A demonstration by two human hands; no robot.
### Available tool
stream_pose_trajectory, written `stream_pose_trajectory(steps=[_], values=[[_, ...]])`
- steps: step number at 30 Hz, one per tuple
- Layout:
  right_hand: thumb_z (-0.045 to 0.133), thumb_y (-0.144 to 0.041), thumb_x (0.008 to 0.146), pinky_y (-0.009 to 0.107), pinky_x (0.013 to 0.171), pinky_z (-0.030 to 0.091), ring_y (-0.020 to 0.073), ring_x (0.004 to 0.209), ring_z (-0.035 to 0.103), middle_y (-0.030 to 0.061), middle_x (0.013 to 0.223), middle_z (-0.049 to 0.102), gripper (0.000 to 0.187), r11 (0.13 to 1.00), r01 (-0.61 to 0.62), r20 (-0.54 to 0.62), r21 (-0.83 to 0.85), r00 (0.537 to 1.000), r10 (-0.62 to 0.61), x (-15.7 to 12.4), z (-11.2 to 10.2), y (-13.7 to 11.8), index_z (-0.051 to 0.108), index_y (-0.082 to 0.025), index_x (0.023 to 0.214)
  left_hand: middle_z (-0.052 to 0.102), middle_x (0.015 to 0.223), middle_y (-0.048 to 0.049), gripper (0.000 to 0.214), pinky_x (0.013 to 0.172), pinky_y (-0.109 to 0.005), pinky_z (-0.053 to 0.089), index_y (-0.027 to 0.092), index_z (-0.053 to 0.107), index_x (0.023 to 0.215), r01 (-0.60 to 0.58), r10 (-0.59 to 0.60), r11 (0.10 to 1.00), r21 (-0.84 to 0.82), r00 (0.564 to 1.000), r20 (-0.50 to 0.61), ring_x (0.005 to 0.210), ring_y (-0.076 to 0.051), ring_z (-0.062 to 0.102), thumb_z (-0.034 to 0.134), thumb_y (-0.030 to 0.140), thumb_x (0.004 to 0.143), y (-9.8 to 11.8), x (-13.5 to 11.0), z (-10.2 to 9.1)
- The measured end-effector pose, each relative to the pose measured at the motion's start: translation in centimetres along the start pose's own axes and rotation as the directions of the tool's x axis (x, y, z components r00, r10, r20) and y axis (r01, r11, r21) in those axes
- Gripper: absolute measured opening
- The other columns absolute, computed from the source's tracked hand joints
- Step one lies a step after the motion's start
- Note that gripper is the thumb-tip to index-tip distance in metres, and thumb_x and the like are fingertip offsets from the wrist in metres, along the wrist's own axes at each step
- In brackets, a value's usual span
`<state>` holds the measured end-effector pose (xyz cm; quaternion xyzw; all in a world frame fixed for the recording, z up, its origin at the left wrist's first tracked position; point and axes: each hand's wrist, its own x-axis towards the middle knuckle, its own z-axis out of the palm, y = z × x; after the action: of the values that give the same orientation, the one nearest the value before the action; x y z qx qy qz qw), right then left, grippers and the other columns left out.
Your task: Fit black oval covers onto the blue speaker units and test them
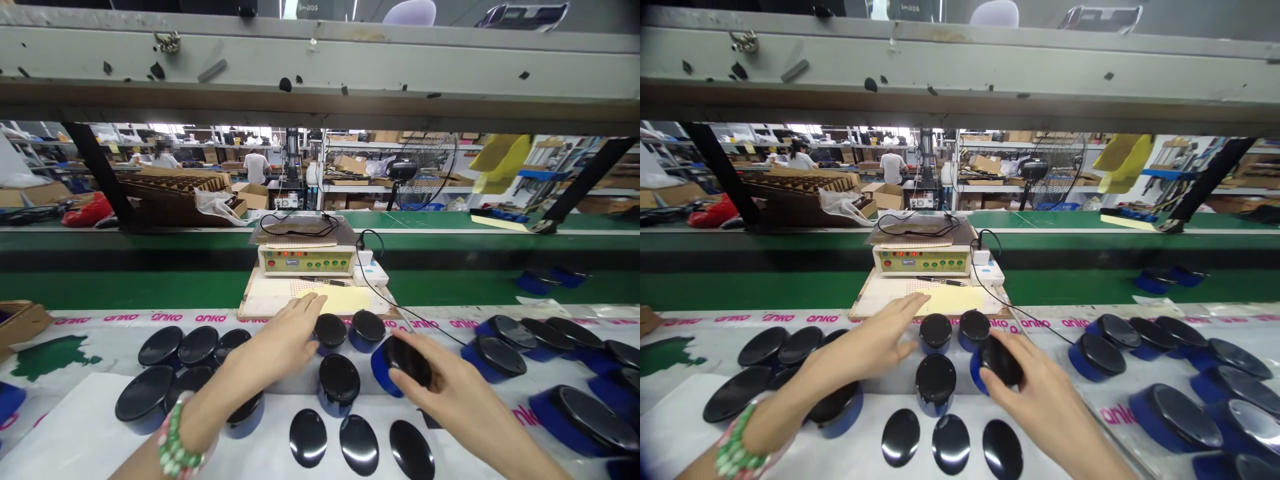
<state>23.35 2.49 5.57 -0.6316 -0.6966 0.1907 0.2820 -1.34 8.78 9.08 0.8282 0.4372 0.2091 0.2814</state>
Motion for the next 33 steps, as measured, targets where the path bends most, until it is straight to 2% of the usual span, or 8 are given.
stream_pose_trajectory(steps=[4, 7, 11, 14, 18, 26, 30, 33], values=[[0.052, -0.043, 0.085, 0.045, 0.077, 0.055, 0.0283, 0.088, 0.067, 0.0069, 0.118, 0.063, 0.043, 0.973, 0.046, 0.093, -0.226, 0.995, -0.025, 0.5, 0.9, 0.7, 0.056, -0.026, 0.125, 0.061, 0.125, -0.0122, 0.060, 0.100, -0.049, 0.040, 0.016, 0.057, 0.114, -0.017, 0.017, 1.000, -0.005, 0.997, 0.073, 0.118, -0.034, 0.054, 0.068, 0.008, 0.056, -1.9, 2.4, 1.1], [0.050, -0.052, 0.087, 0.052, 0.086, 0.051, 0.0342, 0.108, 0.060, 0.0097, 0.124, 0.061, 0.045, 0.968, 0.071, -0.010, -0.242, 0.997, -0.076, 0.5, 1.0, 0.7, 0.058, -0.025, 0.123, 0.068, 0.104, -0.0075, 0.045, 0.087, -0.042, 0.049, 0.016, 0.057, 0.101, -0.033, 0.034, 0.998, -0.052, 0.999, 0.005, 0.097, -0.029, 0.063, 0.072, 0.016, 0.058, -1.3, 3.4, 1.2], [0.047, -0.049, 0.092, 0.043, 0.084, 0.054, 0.0261, 0.102, 0.061, 0.0094, 0.124, 0.058, 0.049, 0.967, 0.252, -0.260, -0.031, 0.932, -0.252, -0.6, 0.8, -0.5, 0.041, -0.030, 0.137, 0.061, 0.109, -0.0049, 0.056, 0.085, -0.033, 0.050, 0.020, 0.037, 0.119, -0.055, 0.023, 0.987, -0.148, 0.977, -0.210, 0.098, -0.020, 0.061, 0.064, 0.019, 0.070, 2.4, 1.5, 0.6], [0.043, -0.053, 0.093, 0.037, 0.084, 0.055, 0.0246, 0.106, 0.061, 0.0106, 0.138, 0.047, 0.059, 0.911, 0.363, -0.265, 0.197, 0.914, -0.307, -1.9, 1.3, -1.8, 0.024, -0.033, 0.146, 0.055, 0.108, 0.0001, 0.058, 0.086, -0.029, 0.049, 0.027, 0.040, 0.115, -0.153, 0.094, 0.969, -0.192, 0.954, -0.284, 0.100, -0.017, 0.058, 0.064, 0.011, 0.065, 5.3, -1.0, 1.1], [0.040, -0.051, 0.095, 0.043, 0.108, 0.036, 0.0284, 0.138, 0.032, 0.0030, 0.155, 0.026, 0.057, 0.837, 0.449, -0.197, 0.312, 0.893, -0.405, -2.7, 2.0, -2.8, 0.022, -0.040, 0.147, 0.042, 0.113, -0.0005, 0.063, 0.090, -0.029, 0.048, 0.032, 0.045, 0.119, -0.218, 0.179, 0.957, -0.190, 0.962, -0.204, 0.102, -0.016, 0.054, 0.066, 0.008, 0.064, 6.7, -2.7, 2.4], [0.059, -0.034, 0.089, 0.026, 0.090, 0.053, 0.0205, 0.115, 0.059, 0.0037, 0.132, 0.057, 0.040, 0.774, 0.414, -0.341, 0.480, 0.900, -0.271, -2.5, 3.5, -2.1, 0.049, -0.037, 0.128, 0.041, 0.107, -0.0027, 0.062, 0.085, -0.035, 0.052, 0.026, 0.050, 0.116, -0.142, 0.123, 0.961, -0.238, 0.988, -0.094, 0.095, -0.019, 0.056, 0.062, 0.009, 0.057, 6.3, -2.2, 3.6], [0.063, -0.038, 0.086, 0.023, 0.085, 0.054, 0.0190, 0.105, 0.066, 0.0041, 0.123, 0.064, 0.025, 0.764, 0.343, -0.404, 0.546, 0.907, -0.119, -2.9, 4.1, -2.4, 0.058, -0.032, 0.110, 0.042, 0.103, -0.0057, 0.056, 0.083, -0.042, 0.053, 0.021, 0.051, 0.112, -0.137, 0.114, 0.969, -0.207, 0.986, -0.119, 0.094, -0.023, 0.056, 0.058, 0.013, 0.058, 6.4, -2.3, 4.5], [0.063, -0.045, 0.085, 0.024, 0.081, 0.056, 0.0198, 0.100, 0.067, 0.0050, 0.120, 0.065, 0.030, 0.723, 0.348, -0.374, 0.597, 0.918, -0.132, -2.7, 3.7, -2.6, 0.056, -0.032, 0.111, 0.043, 0.104, -0.0061, 0.056, 0.085, -0.044, 0.052, 0.022, 0.050, 0.113, -0.142, 0.120, 0.975, -0.171, 0.984, -0.132, 0.097, -0.025, 0.055, 0.058, 0.015, 0.059, 6.4, -2.3, 4.6]])
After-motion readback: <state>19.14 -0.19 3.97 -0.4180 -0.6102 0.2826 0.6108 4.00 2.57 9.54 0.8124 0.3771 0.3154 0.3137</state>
